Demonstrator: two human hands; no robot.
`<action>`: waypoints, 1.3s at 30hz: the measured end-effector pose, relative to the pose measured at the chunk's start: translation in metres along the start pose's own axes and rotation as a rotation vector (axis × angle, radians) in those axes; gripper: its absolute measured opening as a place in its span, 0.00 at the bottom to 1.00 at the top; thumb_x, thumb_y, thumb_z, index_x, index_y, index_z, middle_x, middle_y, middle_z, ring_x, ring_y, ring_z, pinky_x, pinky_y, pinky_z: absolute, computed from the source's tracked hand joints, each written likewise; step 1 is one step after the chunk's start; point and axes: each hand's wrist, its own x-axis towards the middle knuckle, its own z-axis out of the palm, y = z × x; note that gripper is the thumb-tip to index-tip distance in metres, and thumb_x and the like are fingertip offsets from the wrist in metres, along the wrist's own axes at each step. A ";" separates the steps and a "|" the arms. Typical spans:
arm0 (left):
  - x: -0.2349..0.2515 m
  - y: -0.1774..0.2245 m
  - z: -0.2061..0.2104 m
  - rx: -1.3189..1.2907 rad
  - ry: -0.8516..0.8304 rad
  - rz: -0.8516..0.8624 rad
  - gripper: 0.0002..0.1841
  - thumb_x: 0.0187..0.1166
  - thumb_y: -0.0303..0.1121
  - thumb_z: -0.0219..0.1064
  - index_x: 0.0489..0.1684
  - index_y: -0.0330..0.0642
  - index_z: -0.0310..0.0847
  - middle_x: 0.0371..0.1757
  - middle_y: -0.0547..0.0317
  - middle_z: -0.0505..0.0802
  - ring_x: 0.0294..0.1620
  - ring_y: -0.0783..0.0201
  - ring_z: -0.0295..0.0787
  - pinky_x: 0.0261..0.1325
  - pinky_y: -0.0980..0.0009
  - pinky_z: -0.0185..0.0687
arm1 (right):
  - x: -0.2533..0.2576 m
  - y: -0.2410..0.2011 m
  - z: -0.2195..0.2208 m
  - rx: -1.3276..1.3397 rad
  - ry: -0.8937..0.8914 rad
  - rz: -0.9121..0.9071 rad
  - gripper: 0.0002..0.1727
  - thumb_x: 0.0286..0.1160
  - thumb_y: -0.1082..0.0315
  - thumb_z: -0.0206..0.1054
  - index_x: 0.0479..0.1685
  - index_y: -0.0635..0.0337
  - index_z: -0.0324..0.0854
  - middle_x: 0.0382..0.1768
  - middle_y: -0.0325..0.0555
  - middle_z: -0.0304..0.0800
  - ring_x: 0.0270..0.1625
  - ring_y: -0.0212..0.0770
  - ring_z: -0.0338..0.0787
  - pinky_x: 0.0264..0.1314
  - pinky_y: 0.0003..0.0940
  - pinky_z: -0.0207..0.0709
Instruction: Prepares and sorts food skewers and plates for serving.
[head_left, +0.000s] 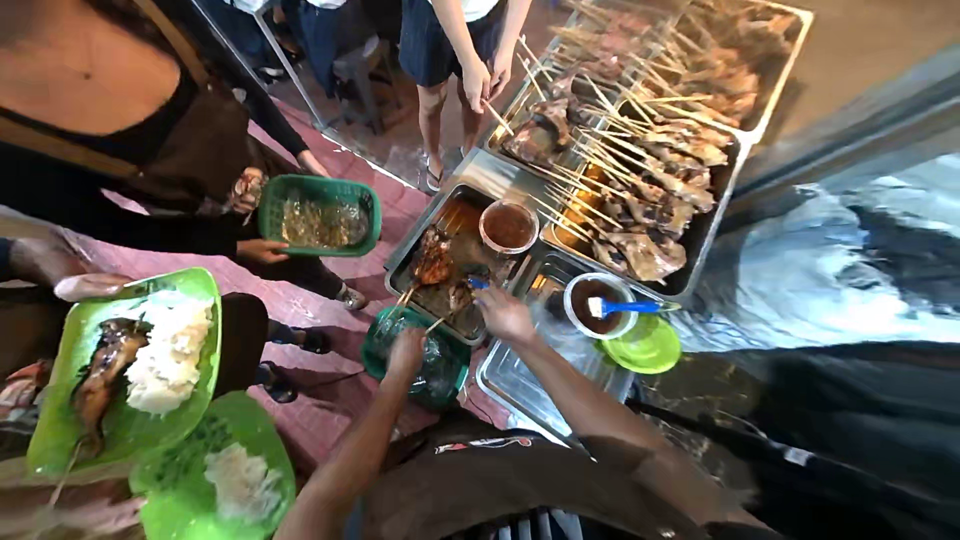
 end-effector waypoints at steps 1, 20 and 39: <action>0.001 0.000 -0.001 0.003 0.000 -0.009 0.19 0.92 0.35 0.52 0.73 0.38 0.80 0.75 0.41 0.83 0.76 0.44 0.81 0.78 0.47 0.74 | -0.006 -0.006 0.012 -0.011 -0.001 -0.062 0.22 0.92 0.61 0.51 0.77 0.56 0.79 0.70 0.62 0.85 0.74 0.63 0.84 0.71 0.60 0.78; -0.151 -0.040 -0.020 -0.703 0.256 0.109 0.15 0.86 0.34 0.63 0.60 0.36 0.89 0.59 0.46 0.92 0.61 0.59 0.89 0.70 0.60 0.80 | 0.009 0.039 -0.115 0.485 0.675 0.114 0.22 0.91 0.64 0.53 0.71 0.72 0.78 0.56 0.67 0.89 0.50 0.49 0.91 0.60 0.44 0.83; -0.240 -0.110 0.068 -1.053 0.738 -0.574 0.14 0.86 0.29 0.63 0.63 0.29 0.81 0.47 0.46 0.91 0.40 0.64 0.85 0.48 0.65 0.82 | 0.029 0.030 -0.087 0.166 0.467 0.275 0.24 0.93 0.60 0.50 0.77 0.64 0.76 0.70 0.71 0.83 0.75 0.70 0.81 0.80 0.66 0.67</action>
